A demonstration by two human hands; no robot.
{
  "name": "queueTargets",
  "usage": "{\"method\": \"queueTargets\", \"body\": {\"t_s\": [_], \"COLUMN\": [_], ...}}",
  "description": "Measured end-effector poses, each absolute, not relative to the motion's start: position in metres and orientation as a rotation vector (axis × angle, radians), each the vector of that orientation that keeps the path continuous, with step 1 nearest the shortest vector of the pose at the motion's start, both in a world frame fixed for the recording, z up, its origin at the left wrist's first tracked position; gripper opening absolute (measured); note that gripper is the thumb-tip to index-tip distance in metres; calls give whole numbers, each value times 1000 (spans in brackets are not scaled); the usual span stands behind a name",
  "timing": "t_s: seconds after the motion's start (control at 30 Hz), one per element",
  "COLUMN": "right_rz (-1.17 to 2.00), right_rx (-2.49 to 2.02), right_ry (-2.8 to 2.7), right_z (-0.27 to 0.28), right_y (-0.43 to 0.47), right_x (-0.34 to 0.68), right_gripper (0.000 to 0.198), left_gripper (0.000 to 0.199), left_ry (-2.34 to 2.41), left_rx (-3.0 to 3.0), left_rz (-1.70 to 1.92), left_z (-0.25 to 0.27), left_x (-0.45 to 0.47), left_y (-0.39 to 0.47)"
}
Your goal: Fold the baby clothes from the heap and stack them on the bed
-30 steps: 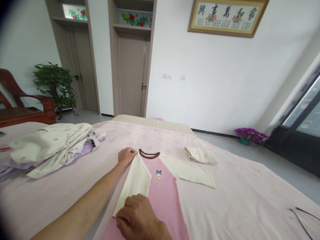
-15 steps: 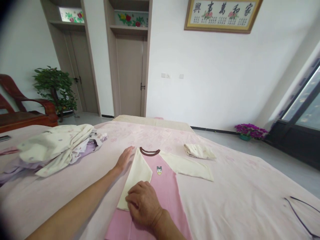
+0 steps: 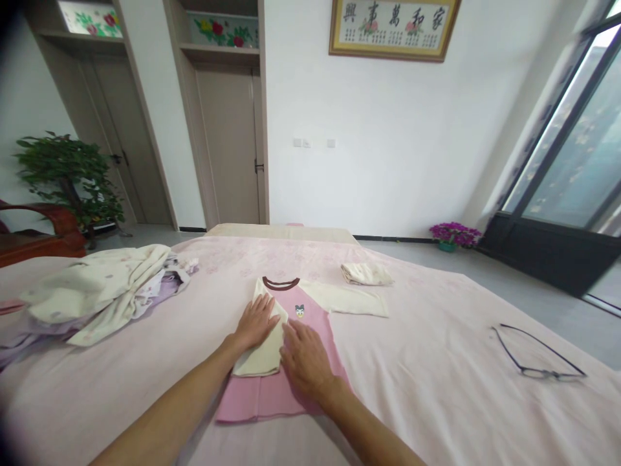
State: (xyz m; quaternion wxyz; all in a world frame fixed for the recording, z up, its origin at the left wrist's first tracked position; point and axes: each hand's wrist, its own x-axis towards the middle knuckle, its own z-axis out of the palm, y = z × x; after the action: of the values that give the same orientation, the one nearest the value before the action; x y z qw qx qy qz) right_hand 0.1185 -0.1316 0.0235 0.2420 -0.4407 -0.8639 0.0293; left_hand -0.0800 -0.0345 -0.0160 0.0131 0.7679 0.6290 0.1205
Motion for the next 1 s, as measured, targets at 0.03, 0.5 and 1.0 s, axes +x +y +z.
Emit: {"method": "queueTargets", "body": {"t_s": [0.03,0.5,1.0], "right_rz": [-18,-96,60], "right_rx": [-1295,-1671,-1679], "right_ry": [-2383,-2414,-2392], "right_z": [19,4,15], "right_y": [-131,-137,-138], "right_x": [131,173,177], "right_gripper": [50,61,60], "left_gripper": [67,67,60], "left_ry": [1961,1956,1987], "left_rx": [2401,2391,2430], "left_rz": [365,365,411], "left_z": [-16,-18,-16], "left_x": [-80,-81,-77], "left_y": [-35,-36,-43]}}
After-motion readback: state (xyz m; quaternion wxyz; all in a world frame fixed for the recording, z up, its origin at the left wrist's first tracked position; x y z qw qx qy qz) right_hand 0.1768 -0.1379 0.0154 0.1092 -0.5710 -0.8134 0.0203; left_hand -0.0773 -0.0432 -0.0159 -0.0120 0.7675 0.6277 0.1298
